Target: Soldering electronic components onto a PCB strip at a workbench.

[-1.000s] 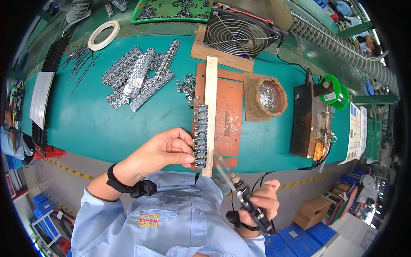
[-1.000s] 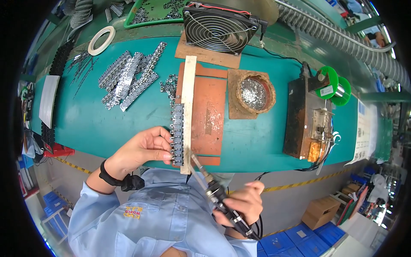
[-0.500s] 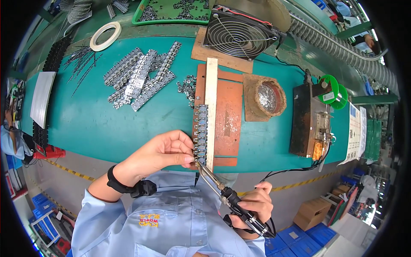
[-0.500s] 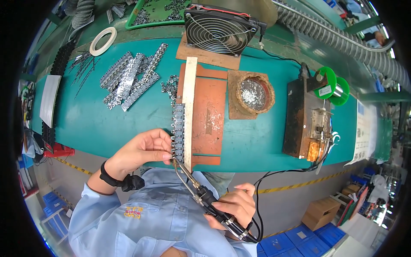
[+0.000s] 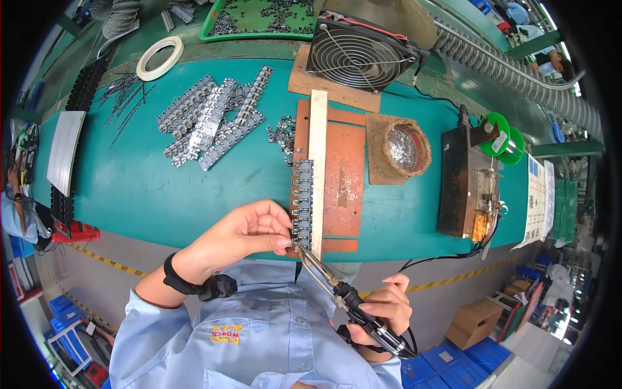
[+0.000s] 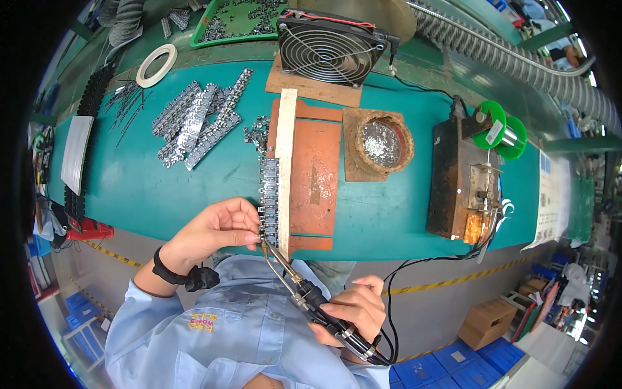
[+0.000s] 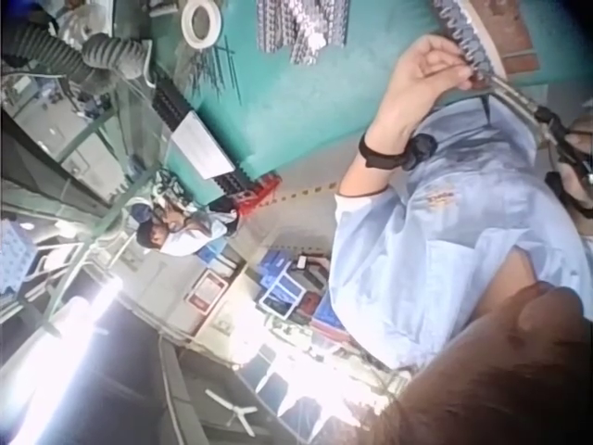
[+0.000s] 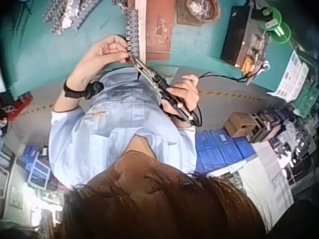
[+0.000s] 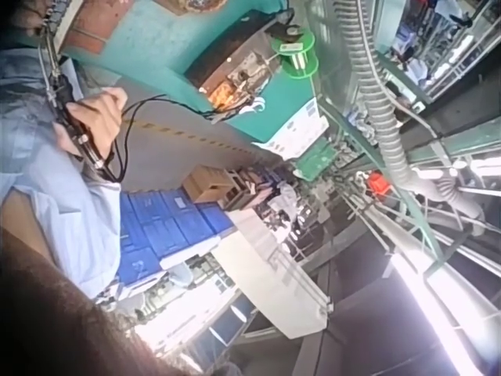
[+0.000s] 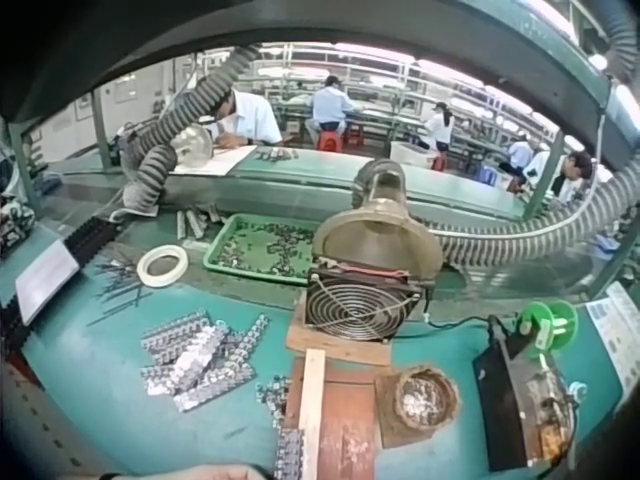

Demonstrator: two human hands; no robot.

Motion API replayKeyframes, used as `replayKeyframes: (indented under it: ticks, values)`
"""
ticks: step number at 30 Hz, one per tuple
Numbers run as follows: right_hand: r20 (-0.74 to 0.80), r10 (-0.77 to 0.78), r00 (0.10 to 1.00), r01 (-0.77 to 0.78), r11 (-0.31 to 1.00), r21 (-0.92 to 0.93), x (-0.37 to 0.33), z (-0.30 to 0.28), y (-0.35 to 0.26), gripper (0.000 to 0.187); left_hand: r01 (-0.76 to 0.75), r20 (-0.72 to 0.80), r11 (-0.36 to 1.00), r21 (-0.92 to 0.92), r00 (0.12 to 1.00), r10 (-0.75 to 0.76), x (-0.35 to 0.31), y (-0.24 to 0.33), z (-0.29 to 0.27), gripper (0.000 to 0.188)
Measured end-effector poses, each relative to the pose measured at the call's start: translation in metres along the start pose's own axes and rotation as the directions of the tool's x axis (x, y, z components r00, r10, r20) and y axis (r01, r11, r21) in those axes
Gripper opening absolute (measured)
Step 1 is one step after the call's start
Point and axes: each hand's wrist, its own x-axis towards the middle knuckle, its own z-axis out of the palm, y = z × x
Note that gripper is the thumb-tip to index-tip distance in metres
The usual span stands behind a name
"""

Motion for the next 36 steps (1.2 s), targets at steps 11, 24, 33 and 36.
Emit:
replayKeyframes:
  ticks: [11,24,33,36]
  values:
    - [-0.058,0.025,0.998,-0.022,0.998,0.054,-0.003,-0.009,0.013,0.038,0.031,-0.093,0.997,0.068,0.995,-0.024,-0.002,0.008,0.008,0.010]
    - [-0.411,0.313,0.856,-0.344,0.939,-0.002,0.018,0.000,0.050,0.039,0.095,-0.062,0.979,0.183,0.994,-0.085,0.002,0.009,0.019,0.010]
    - [-0.369,0.388,0.845,-0.269,0.903,0.334,0.035,0.012,0.040,0.039,0.098,-0.067,0.974,0.205,0.994,-0.086,0.003,0.013,0.019,0.009]
    - [-0.341,0.371,0.863,-0.244,0.900,0.362,0.044,0.012,0.041,0.038,0.052,-0.090,0.964,0.261,0.995,-0.029,0.003,0.024,0.018,0.009]
